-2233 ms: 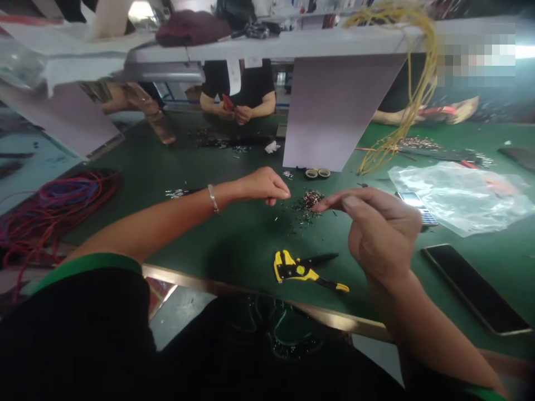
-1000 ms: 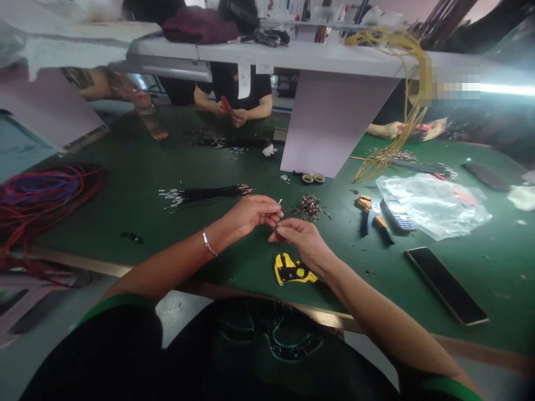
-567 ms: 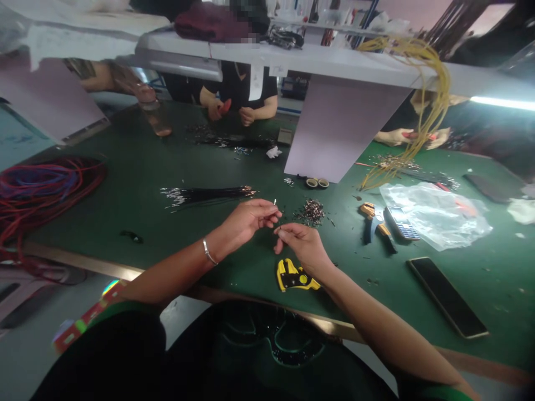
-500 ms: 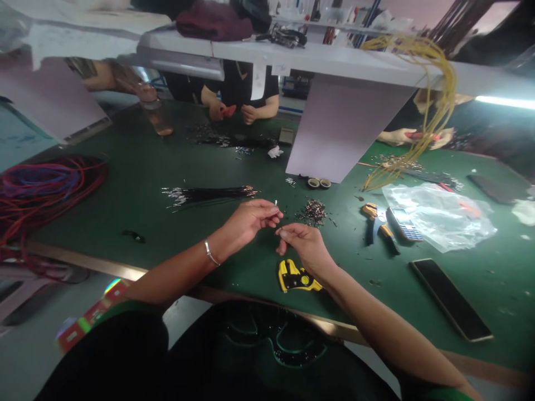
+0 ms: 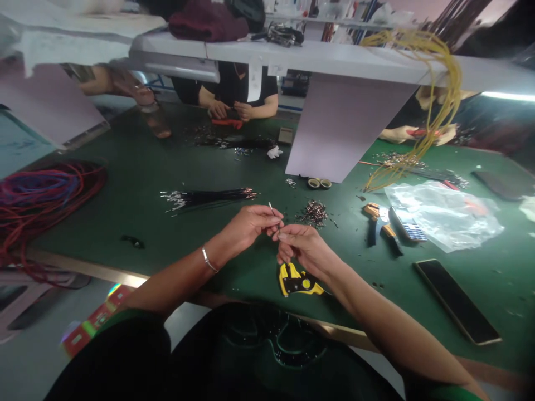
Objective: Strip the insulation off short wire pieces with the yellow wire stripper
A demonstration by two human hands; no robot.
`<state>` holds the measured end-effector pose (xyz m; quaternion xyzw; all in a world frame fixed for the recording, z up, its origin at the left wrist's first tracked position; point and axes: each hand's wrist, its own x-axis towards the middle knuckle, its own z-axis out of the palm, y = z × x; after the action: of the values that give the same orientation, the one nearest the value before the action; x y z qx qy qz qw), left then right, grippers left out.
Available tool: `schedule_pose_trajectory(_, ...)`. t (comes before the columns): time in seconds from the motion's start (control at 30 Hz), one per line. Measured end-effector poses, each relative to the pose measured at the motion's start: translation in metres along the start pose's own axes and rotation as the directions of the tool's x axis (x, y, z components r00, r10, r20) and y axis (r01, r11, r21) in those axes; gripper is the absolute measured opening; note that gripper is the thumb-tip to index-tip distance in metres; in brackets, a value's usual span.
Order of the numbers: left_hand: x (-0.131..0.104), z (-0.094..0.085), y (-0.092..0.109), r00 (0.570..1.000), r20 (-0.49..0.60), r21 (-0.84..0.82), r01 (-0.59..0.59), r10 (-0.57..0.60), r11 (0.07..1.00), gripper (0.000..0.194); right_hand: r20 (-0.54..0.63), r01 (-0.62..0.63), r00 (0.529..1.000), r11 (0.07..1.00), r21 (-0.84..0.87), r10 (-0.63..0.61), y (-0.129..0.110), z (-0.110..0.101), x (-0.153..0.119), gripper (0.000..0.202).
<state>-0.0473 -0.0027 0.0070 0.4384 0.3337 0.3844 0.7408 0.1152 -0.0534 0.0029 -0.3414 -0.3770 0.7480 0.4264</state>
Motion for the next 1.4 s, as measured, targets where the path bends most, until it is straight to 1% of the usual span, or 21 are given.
schedule_pose_trajectory(0.1,0.004,0.003,-0.005,0.988,-0.119,0.048,-0.089,0.094,0.995,0.011,-0.032,0.011,0.999,1.000,-0.013,-0.012,0.001,-0.002,-0.001,0.019)
schedule_pose_trajectory(0.2,0.006,0.006,-0.007,0.975,-0.183,0.027,-0.120,0.122,0.992,0.010,-0.079,0.016,0.997,0.998,-0.060,-0.020,0.002,-0.006,-0.003,0.020)
schedule_pose_trajectory(0.33,0.005,0.007,-0.007,0.972,-0.202,0.011,-0.118,0.117,0.993,0.008,-0.121,0.010,0.992,0.995,-0.097,-0.022,0.003,-0.011,-0.005,0.020)
schedule_pose_trajectory(0.5,0.004,0.009,-0.008,0.959,-0.244,0.029,-0.138,0.141,0.990,0.009,-0.108,0.031,0.993,0.998,-0.062,-0.038,0.001,-0.015,-0.004,0.018)
schedule_pose_trajectory(0.6,0.002,0.002,-0.008,0.977,-0.200,0.041,-0.066,0.073,0.997,0.012,-0.109,0.006,0.994,0.998,-0.064,-0.013,-0.001,-0.018,-0.005,0.017)
schedule_pose_trajectory(0.67,0.000,-0.008,-0.005,0.985,-0.173,0.135,0.011,0.012,0.991,0.016,-0.113,-0.016,0.994,0.998,-0.062,0.009,-0.002,-0.022,-0.007,0.017)
schedule_pose_trajectory(0.7,-0.002,-0.014,-0.003,0.983,-0.184,0.218,0.030,0.011,0.976,0.018,-0.113,-0.029,0.993,0.998,-0.063,0.022,-0.002,-0.025,-0.008,0.017)
schedule_pose_trajectory(0.73,-0.004,-0.020,0.000,0.974,-0.218,0.343,0.018,0.061,0.939,0.018,-0.112,-0.044,0.993,0.997,-0.066,0.036,-0.003,-0.027,-0.009,0.017)
schedule_pose_trajectory(0.77,-0.006,-0.025,0.003,0.946,-0.258,0.518,-0.035,0.195,0.855,0.016,-0.109,-0.058,0.993,0.996,-0.072,0.050,-0.003,-0.029,-0.009,0.017)
schedule_pose_trajectory(0.8,-0.009,-0.027,0.006,0.902,-0.229,0.704,-0.106,0.366,0.702,0.014,-0.102,-0.073,0.993,0.994,-0.083,0.064,-0.002,-0.030,-0.010,0.017)
schedule_pose_trajectory(0.83,-0.011,-0.027,0.008,0.853,-0.124,0.838,-0.183,0.506,0.514,0.013,-0.092,-0.089,0.993,0.991,-0.096,0.080,-0.002,-0.031,-0.010,0.017)
schedule_pose_trajectory(0.87,-0.014,-0.025,0.009,0.818,0.029,0.910,-0.260,0.574,0.324,0.014,-0.078,-0.107,0.992,0.988,-0.110,0.099,-0.001,-0.031,-0.011,0.017)
schedule_pose_trajectory(0.9,-0.016,-0.022,0.008,0.792,0.205,0.920,-0.356,0.575,0.162,0.015,-0.061,-0.128,0.991,0.984,-0.125,0.122,0.000,-0.030,-0.011,0.017)
schedule_pose_trajectory(0.93,-0.018,-0.017,0.006,0.764,0.366,0.889,-0.457,0.532,0.044,0.017,-0.047,-0.147,0.989,0.980,-0.138,0.142,0.001,-0.029,-0.011,0.017)
schedule_pose_trajectory(0.97,-0.020,-0.012,0.003,0.739,0.488,0.843,-0.537,0.465,-0.030,0.020,-0.040,-0.159,0.987,0.976,-0.147,0.155,0.003,-0.028,-0.012,0.017)
schedule_pose_trajectory(1.0,-0.020,-0.008,-0.002,0.723,0.564,0.805,-0.590,0.399,-0.068,0.022,-0.040,-0.163,0.987,0.975,-0.153,0.159,0.004,-0.027,-0.012,0.016)
schedule_pose_trajectory(1.03,-0.020,-0.005,-0.007,0.722,0.599,0.785,-0.615,0.346,-0.075,0.024,-0.043,-0.164,0.986,0.974,-0.157,0.159,0.005,-0.026,-0.013,0.016)
schedule_pose_trajectory(1.07,-0.019,-0.003,-0.011,0.738,0.598,0.788,-0.613,0.311,-0.061,0.026,-0.049,-0.165,0.986,0.974,-0.158,0.159,0.006,-0.026,-0.013,0.015)
schedule_pose_trajectory(1.2,-0.014,-0.003,-0.023,0.837,0.499,0.852,-0.521,0.224,0.051,0.024,-0.082,-0.191,0.980,0.969,-0.155,0.180,0.007,-0.028,-0.018,0.015)
schedule_pose_trajectory(1.27,-0.013,-0.003,-0.024,0.861,0.477,0.865,-0.496,0.179,0.081,0.025,-0.093,-0.192,0.980,0.966,-0.171,0.178,0.007,-0.029,-0.020,0.013)
schedule_pose_trajectory(1.4,-0.013,0.001,-0.027,0.845,0.520,0.842,-0.532,0.122,0.096,0.031,-0.113,-0.189,0.980,0.953,-0.238,0.166,0.006,-0.032,-0.022,0.010)
